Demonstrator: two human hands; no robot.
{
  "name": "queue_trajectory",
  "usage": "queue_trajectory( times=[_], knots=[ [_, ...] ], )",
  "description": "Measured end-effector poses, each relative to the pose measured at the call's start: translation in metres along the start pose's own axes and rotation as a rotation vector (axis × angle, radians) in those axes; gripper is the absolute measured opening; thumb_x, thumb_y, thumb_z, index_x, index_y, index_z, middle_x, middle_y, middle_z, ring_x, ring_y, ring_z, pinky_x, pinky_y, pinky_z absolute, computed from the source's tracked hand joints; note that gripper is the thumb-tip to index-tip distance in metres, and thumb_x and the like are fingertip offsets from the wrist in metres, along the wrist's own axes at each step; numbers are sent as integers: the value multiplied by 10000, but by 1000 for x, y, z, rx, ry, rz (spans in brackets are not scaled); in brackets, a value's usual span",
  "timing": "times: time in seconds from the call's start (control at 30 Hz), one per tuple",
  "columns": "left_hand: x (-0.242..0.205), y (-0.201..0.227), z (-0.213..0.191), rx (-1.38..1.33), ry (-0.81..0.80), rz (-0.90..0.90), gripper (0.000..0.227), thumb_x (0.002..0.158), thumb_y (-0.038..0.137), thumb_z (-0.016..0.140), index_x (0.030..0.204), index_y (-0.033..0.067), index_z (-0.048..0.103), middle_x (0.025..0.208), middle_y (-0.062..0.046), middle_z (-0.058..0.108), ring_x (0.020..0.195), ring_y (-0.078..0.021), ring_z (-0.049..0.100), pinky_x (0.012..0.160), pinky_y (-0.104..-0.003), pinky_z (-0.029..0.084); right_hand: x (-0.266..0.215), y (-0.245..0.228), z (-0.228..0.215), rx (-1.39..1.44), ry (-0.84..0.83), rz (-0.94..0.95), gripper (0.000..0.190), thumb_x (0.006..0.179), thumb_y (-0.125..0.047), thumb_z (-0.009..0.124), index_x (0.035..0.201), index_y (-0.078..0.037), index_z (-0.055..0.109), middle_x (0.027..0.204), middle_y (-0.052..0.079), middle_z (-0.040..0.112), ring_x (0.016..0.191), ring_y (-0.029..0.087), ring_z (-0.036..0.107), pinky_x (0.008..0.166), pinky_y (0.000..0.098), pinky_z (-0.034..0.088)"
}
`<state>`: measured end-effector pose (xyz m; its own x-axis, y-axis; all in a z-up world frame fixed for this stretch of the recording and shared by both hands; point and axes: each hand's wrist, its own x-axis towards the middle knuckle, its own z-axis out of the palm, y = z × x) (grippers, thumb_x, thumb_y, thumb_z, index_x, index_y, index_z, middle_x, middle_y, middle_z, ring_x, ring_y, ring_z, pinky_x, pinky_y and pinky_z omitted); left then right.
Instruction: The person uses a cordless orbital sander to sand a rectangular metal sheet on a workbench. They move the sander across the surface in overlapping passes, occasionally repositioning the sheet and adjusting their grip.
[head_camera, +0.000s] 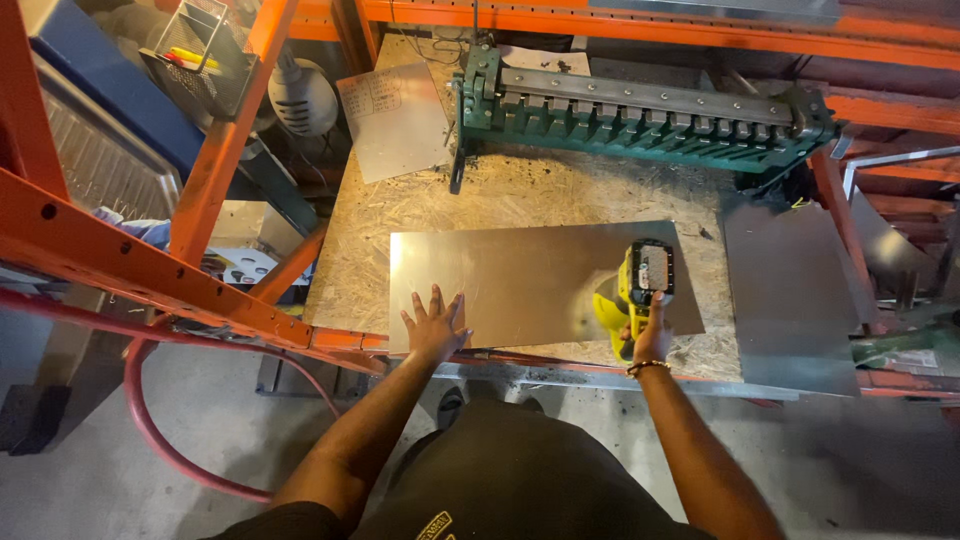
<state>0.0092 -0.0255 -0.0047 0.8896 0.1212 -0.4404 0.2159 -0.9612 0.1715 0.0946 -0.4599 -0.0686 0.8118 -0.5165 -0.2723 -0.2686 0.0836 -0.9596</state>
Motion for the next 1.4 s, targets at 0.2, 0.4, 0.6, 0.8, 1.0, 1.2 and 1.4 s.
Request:
queue_trajectory(
  times=[0.2,0.4,0.6,0.8,1.0,1.2,1.4],
  knots=[
    [71,-59,43,11,420,175,678,990,442,844,1623,264,681,1528,-130,751,1311,-410,759,972,-553,700,-16,28,9,19,-69,57,846,1090,-873,724,990,-36,800,655,165,691,487,231,700,481,372,569],
    [43,-81,9,7,47,72,1004,1027,686,754,1876,431,282,1979,-93,201,1819,-417,176,1461,-666,167,-39,35,25,-6,-148,97,862,1082,-899,709,1018,-45,799,681,158,696,509,228,701,517,362,571],
    [36,-70,12,-28,28,23,961,1077,676,701,1886,446,237,1991,-89,141,1832,-386,119,1466,-655,147,-76,15,50,-26,-211,108,850,1056,-899,727,974,-56,793,661,170,694,493,235,704,490,364,573],
    [36,-70,17,-13,36,23,977,1078,657,721,1893,430,233,1988,-102,153,1826,-398,144,1461,-658,165,-90,32,73,-78,-285,117,864,1036,-911,714,954,-56,804,663,151,715,501,236,721,480,380,574],
    [27,-67,20,-30,73,36,979,1067,640,754,1885,403,270,1975,-126,197,1817,-414,183,1444,-669,242,-84,61,93,-101,-379,142,867,1016,-905,731,918,-46,808,649,157,711,518,243,739,490,376,590],
    [16,-59,63,-17,400,71,732,974,492,892,1606,177,697,1622,-195,584,1496,-451,592,1198,-561,563,-101,39,114,-101,-415,141,858,1008,-872,753,893,-23,808,635,164,715,511,246,744,488,370,589],
    [14,-74,83,-101,302,92,693,1074,281,688,1732,94,575,1784,-257,525,1674,-508,476,1353,-566,439,-117,12,117,-83,-505,145,838,1008,-843,778,922,-10,813,643,183,710,522,271,750,508,383,624]
  ],
)
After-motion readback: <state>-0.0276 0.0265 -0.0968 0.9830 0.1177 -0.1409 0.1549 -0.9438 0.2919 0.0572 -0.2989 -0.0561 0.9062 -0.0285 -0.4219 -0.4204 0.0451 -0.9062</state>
